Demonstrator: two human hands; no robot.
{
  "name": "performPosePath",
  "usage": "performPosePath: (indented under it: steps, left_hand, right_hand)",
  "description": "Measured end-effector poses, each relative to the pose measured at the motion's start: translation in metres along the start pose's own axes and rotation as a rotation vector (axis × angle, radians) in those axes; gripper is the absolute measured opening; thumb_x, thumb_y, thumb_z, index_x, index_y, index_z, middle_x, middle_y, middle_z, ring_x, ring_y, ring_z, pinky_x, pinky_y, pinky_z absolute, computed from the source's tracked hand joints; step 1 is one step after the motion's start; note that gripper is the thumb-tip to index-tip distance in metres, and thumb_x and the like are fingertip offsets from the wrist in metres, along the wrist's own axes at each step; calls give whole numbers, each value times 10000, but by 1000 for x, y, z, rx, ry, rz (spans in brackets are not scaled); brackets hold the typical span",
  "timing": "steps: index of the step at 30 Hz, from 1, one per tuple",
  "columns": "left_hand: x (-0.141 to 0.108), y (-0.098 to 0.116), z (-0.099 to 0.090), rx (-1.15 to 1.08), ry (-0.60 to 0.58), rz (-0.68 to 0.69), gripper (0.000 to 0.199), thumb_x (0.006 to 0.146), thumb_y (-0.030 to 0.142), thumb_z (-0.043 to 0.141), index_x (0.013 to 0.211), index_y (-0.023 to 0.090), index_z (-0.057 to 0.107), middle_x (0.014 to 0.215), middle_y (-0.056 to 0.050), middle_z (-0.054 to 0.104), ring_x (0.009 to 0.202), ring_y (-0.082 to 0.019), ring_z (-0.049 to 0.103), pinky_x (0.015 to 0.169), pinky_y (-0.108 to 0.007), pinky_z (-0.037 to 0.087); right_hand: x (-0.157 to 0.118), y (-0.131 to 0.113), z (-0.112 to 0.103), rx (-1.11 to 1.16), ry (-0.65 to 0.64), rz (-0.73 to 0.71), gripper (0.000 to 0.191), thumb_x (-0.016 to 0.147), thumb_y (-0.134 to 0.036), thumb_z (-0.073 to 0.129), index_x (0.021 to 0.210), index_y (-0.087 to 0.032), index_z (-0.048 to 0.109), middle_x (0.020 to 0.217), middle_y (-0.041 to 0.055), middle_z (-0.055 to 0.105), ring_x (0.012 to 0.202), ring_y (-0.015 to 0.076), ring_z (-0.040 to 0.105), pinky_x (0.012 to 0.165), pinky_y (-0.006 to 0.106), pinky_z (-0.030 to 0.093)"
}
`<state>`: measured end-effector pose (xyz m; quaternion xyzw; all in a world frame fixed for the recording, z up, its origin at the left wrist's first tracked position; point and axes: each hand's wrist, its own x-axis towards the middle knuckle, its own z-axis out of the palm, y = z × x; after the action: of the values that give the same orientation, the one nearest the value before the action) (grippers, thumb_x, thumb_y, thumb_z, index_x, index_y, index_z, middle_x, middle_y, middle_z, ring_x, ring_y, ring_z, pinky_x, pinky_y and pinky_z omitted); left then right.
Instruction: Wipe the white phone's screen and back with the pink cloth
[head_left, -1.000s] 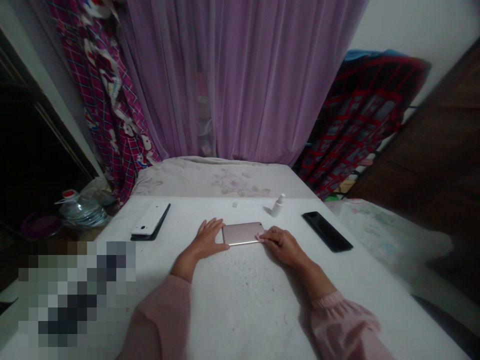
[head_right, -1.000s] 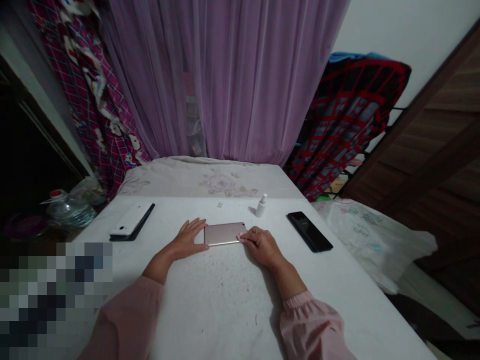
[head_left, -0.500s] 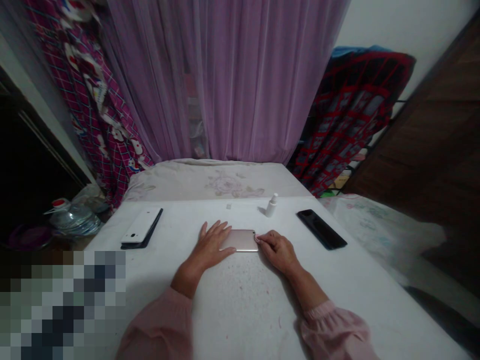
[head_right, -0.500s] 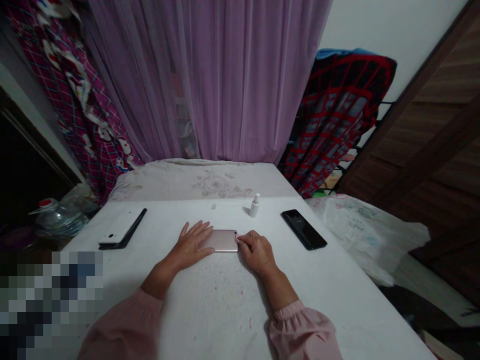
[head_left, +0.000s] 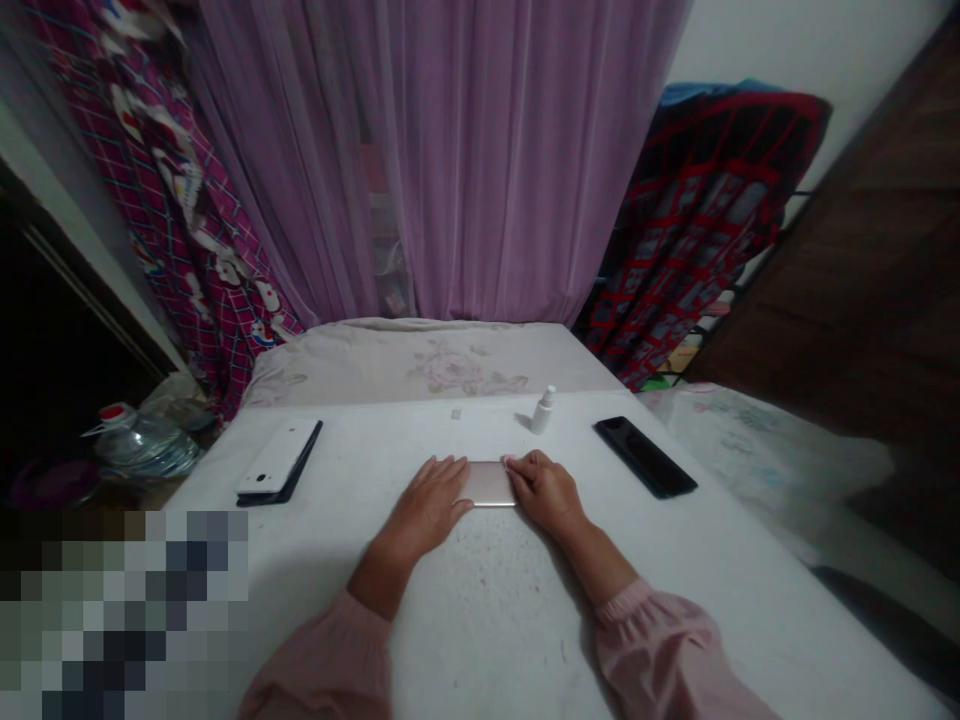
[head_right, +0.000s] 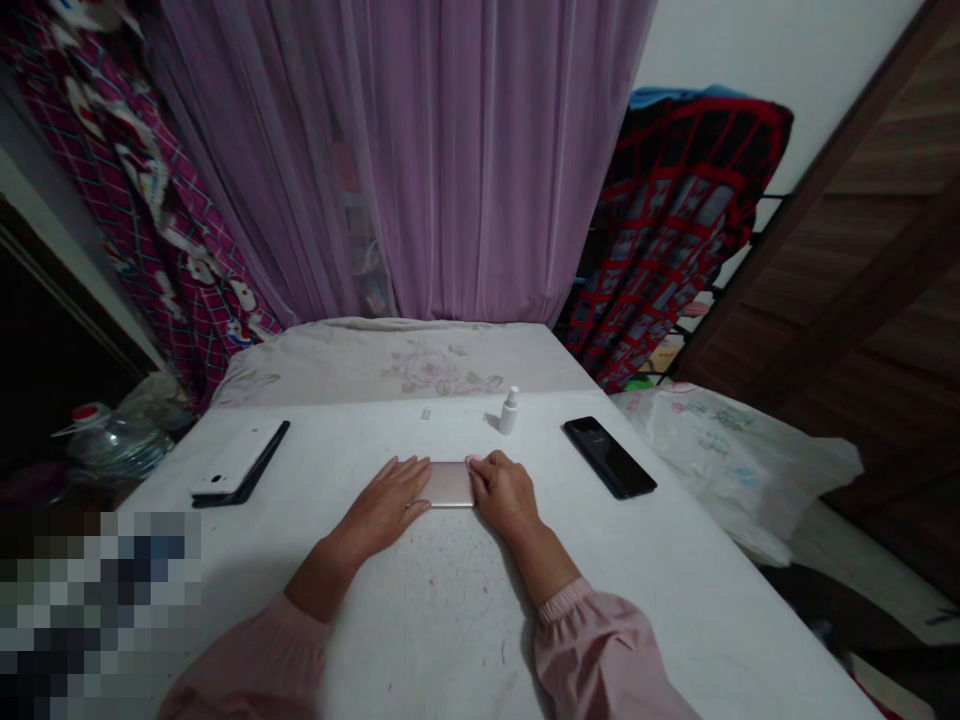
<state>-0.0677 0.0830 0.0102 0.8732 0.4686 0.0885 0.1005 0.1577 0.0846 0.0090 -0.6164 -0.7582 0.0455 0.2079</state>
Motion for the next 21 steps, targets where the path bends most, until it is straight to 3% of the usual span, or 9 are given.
performPosePath:
  steps: [6, 13, 17, 21]
  left_hand:
    - [1, -2, 11, -59, 50, 46, 438, 961, 290, 481, 1386, 183, 479, 1467, -97, 475, 1380, -232, 407, 1170, -418, 316]
    - [-7, -5, 22, -22, 242, 163, 300, 955, 177, 475, 1193, 212, 654, 1270, -54, 656, 1194, -210, 593, 1028, -382, 496]
    - [-9, -4, 20, -13, 259, 185, 278, 946, 171, 498, 1157, 206, 676, 1212, -59, 685, 1142, -212, 619, 984, -372, 528]
    - [-9, -2, 20, -33, 250, 175, 293, 950, 151, 478, 1167, 198, 670, 1230, -70, 676, 1163, -216, 611, 1008, -386, 512]
  right_hand:
    - [-19, 0, -10, -36, -27, -74, 299, 957, -326, 470, 1104, -301, 730, 861, 29, 669, 737, 150, 617, 660, 242, 409]
    - [19, 10, -10, 61, -123, 29, 268, 928, -297, 528, 1108, -316, 726, 953, 20, 688, 871, 161, 644, 748, 240, 448]
    - [37, 9, -12, 70, -197, -71, 250, 914, -260, 550, 1072, -284, 742, 988, 39, 694, 917, 167, 641, 808, 248, 454]
    - [53, -14, -13, 23, -282, -199, 258, 899, -216, 557, 1056, -291, 747, 1019, 41, 696, 939, 171, 636, 849, 261, 440]
